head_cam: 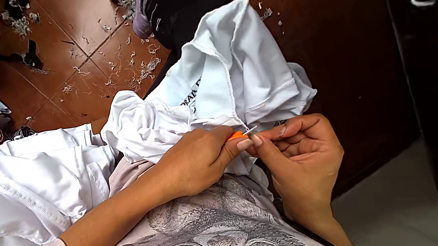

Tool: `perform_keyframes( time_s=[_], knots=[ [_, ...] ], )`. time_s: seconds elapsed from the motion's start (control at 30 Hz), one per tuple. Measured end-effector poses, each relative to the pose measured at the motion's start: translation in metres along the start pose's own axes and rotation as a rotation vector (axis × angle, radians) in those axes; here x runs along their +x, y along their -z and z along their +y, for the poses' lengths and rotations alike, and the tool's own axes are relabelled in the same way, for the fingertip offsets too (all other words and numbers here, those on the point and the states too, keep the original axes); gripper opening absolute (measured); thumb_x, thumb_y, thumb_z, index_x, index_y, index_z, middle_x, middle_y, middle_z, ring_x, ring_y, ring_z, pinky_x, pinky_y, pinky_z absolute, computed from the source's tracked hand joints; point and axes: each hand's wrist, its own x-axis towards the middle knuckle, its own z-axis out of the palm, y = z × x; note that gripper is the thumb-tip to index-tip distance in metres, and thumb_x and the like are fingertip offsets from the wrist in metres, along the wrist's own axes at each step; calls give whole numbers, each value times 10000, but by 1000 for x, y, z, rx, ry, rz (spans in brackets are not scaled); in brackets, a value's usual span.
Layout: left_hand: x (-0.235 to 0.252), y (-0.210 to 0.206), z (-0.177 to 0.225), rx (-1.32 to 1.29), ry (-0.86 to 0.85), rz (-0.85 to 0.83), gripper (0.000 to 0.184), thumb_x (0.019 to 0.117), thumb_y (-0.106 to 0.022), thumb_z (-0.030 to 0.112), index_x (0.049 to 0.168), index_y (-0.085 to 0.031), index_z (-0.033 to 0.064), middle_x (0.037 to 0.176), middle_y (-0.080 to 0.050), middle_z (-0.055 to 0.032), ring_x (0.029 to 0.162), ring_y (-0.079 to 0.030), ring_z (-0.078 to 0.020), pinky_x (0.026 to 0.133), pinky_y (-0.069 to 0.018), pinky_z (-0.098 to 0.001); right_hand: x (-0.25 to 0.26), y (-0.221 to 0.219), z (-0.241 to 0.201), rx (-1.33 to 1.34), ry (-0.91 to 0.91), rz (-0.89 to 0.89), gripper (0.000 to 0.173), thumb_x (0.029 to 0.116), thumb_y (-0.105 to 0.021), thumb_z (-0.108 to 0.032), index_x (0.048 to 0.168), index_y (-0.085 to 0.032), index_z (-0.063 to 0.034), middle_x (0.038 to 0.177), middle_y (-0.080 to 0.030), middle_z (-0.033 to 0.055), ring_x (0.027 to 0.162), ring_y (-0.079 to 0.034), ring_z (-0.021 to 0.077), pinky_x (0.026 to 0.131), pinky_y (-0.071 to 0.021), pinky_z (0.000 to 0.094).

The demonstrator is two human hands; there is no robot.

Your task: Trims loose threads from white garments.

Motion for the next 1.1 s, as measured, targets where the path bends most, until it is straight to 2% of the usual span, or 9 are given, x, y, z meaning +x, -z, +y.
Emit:
perform_keyframes(
  time_s=[0.23,0.3,0.37,0.4,0.6,0.73,0.83,0.97,1.1],
  knots=[
    [-7,3,-1,-37,-47,116,356,1100,-418,312,1033,-658,59,646,-562,64,511,-520,-3,462,-458,-180,-7,40,14,-286,60,-87,152,925,-721,-150,1021,-605,-167,925,-716,-100,784,-690,-1,698,-597,162],
    [-11,6,-3,-28,-114,155,372,1067,-500,373,1094,-666,41,733,-573,71,601,-513,29,528,-446,-144,-9,80,25,-856,1,-126,223,994,-627,-216,1071,-647,-8,900,-704,120,778,-704,252,659,-581,424],
    [-9,5,-3,20,-208,242,345,1006,-627,345,1096,-640,12,759,-553,53,651,-491,29,568,-416,-122,-9,109,37,-1087,-167,-182,380,1014,-631,-204,1177,-622,139,1125,-631,397,1063,-598,629,841,-452,785],
    [-4,3,-2,72,-250,301,302,969,-677,280,1076,-647,-2,764,-567,30,662,-505,14,584,-427,-128,-8,116,41,-1090,-196,-172,407,1008,-642,-204,1207,-625,151,1256,-587,413,1181,-540,647,931,-405,803],
    [51,-11,13,564,-377,424,396,877,-760,223,1216,-687,32,1013,-669,-171,674,-650,-267,480,-493,-403,-3,65,36,-550,71,-13,454,1032,-613,-304,1393,-518,-45,1163,-636,50,973,-624,36,803,-524,192],
    [78,-7,1,546,-308,314,380,892,-655,48,1272,-675,53,916,-706,-146,684,-687,-325,524,-516,-494,28,50,37,-639,520,26,210,1012,-513,17,1187,-618,-31,1342,-549,189,1308,-513,192,1087,-418,293],
    [66,19,11,228,-298,160,362,924,-623,31,1276,-558,-21,783,-629,-32,638,-587,-122,576,-515,-309,51,55,30,-583,577,-178,313,986,-482,57,1161,-701,-83,1431,-539,186,1460,-388,245,1220,-282,366],
    [38,47,22,-162,-336,164,170,937,-580,-12,1101,-538,-26,815,-578,19,685,-545,22,620,-479,-129,58,49,12,-310,433,-371,160,947,-637,-149,1070,-678,-54,1018,-698,-11,984,-638,-4,917,-512,176],
    [10,61,11,219,-362,543,142,928,-573,18,994,-684,-40,968,-654,-88,892,-591,-53,788,-487,-191,45,26,-10,4,150,-459,340,938,-692,-177,1251,-559,-183,976,-666,-137,834,-648,-38,731,-566,117]
  ],
)
